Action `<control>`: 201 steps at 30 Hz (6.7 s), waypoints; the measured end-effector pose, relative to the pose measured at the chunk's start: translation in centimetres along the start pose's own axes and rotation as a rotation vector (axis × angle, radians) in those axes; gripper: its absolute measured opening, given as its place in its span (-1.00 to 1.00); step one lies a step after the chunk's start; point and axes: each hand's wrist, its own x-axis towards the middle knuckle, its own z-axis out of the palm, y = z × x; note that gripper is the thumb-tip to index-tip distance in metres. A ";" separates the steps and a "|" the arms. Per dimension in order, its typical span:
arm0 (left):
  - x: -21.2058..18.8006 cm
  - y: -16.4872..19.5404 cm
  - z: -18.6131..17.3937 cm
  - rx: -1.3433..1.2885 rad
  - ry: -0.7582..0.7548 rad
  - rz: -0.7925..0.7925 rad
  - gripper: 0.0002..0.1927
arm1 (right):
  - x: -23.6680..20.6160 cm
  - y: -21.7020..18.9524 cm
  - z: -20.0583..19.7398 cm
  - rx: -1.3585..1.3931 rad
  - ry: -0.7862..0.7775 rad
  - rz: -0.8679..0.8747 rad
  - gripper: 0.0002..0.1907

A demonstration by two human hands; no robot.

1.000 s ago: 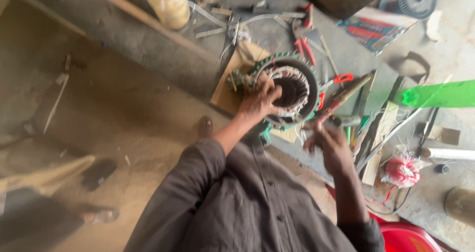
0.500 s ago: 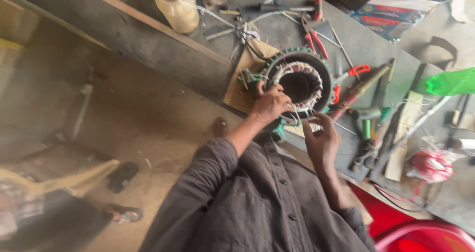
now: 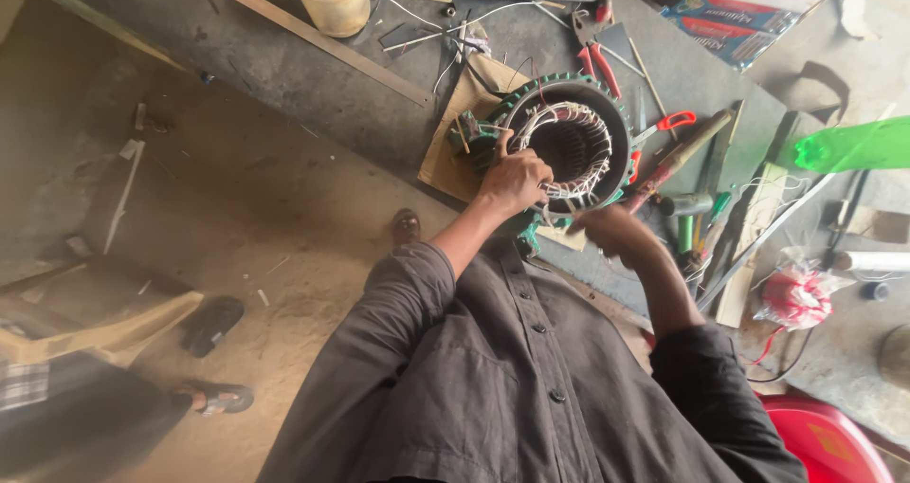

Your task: The person is repairing a motor stator by hand. They use a green-handled hammer to tap and adjust the white wire windings inside the stator slots, repeatedly tapping and repositioning the wires.

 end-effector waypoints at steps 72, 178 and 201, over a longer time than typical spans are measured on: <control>1.1 -0.5 3.9 -0.023 0.311 -0.517 0.47 | 3.0 0.2 8.9 0.557 0.524 -0.473 -0.48; -0.1 0.3 1.8 0.130 0.019 -0.377 0.32 | 5.5 -7.2 -3.9 1.298 -0.150 0.168 -0.60; -2.0 1.1 3.9 0.030 0.221 -0.195 -0.61 | 4.9 -5.7 -2.6 0.081 0.207 -0.225 -0.70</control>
